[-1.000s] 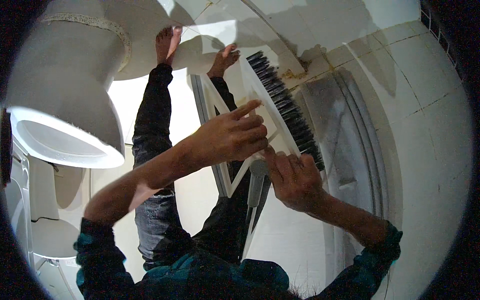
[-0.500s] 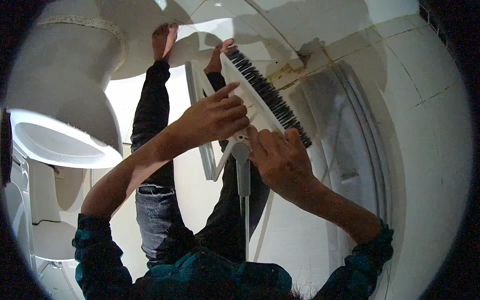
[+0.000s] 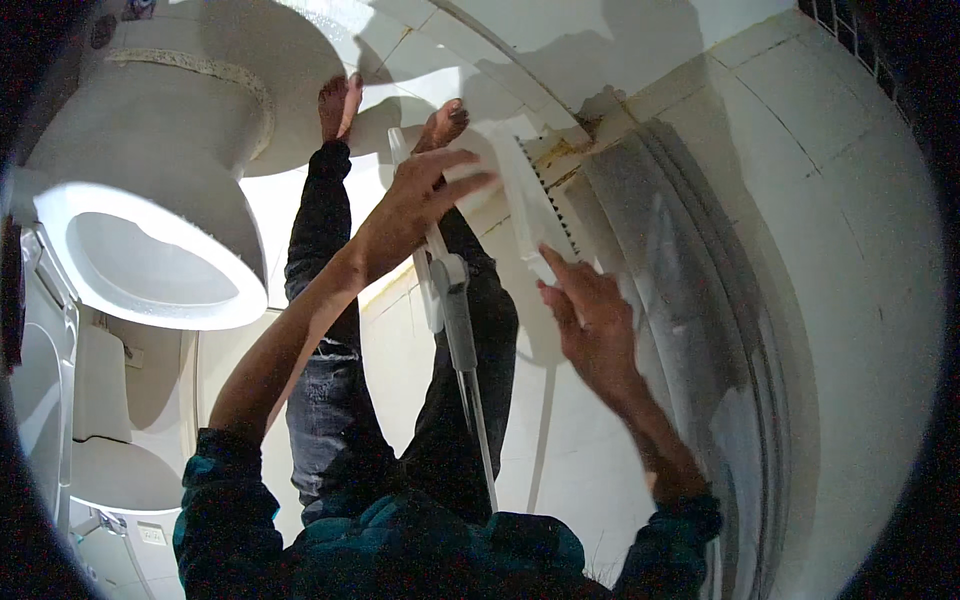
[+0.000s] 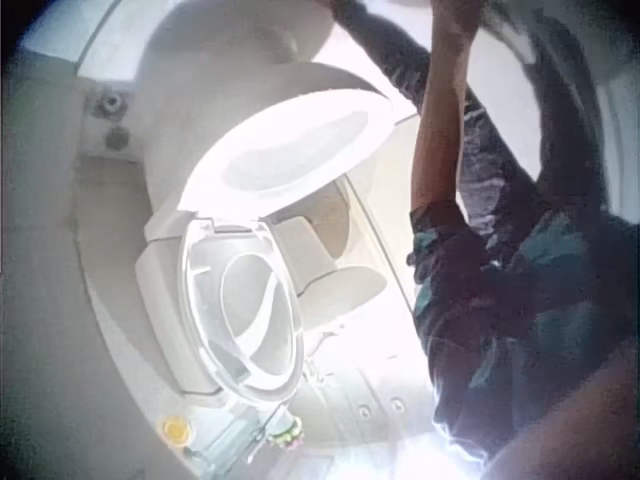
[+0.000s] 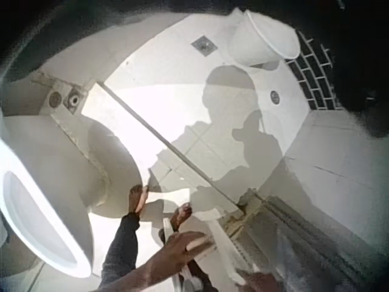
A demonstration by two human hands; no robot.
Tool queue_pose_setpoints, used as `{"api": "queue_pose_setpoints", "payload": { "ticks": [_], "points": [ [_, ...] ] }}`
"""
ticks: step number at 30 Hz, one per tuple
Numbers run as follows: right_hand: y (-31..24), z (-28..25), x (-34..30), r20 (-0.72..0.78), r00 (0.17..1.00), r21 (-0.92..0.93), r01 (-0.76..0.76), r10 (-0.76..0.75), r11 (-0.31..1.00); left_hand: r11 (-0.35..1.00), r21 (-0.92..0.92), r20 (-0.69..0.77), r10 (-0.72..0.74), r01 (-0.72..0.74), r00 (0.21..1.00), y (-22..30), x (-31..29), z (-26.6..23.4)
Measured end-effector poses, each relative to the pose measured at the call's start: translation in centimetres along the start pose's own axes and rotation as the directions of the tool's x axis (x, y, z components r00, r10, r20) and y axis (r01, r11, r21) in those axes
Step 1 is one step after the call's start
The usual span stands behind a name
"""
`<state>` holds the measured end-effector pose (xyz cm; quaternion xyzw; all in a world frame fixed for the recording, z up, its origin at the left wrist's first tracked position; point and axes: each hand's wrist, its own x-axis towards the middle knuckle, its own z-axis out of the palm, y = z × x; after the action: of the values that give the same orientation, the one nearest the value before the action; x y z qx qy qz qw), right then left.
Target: The person reassembles a white plastic cleaning brush by fitting the black bristle head into the frame and securing a long metal handle.
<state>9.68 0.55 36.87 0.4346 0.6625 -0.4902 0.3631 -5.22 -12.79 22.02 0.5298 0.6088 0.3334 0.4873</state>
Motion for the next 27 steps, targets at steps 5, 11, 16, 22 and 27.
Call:
{"api": "queue_pose_setpoints", "payload": {
  "ticks": [5,11,16,22,27],
  "points": [
    [-2.4,5.6,-4.4,-0.248,0.951,0.389,-0.074,0.182,0.918,0.979,-0.205,-0.099,-0.021,0.000,0.995,0.8,0.8,-2.1],
    [-5.4,9.4,-7.0,-0.248,0.968,0.777,0.180,0.031,0.604,0.993,0.092,0.004,-0.073,0.072,0.997,2.8,2.2,-6.6],
    [-5.7,10.2,-5.6,0.019,0.999,0.911,-0.035,0.043,0.411,0.837,0.540,-0.178,0.015,0.085,0.984,4.2,2.6,-7.6],
    [-4.4,6.8,-6.8,-0.069,0.994,0.961,0.089,-0.083,0.263,0.896,-0.386,-0.659,-0.434,0.219,0.613,8.4,-5.3,-2.6],
    [-2.0,6.8,-7.3,-0.132,0.973,0.989,0.142,-0.187,0.038,-0.375,-0.882,0.458,-0.529,0.287,0.715,12.4,-9.6,3.0]
  ]
}}
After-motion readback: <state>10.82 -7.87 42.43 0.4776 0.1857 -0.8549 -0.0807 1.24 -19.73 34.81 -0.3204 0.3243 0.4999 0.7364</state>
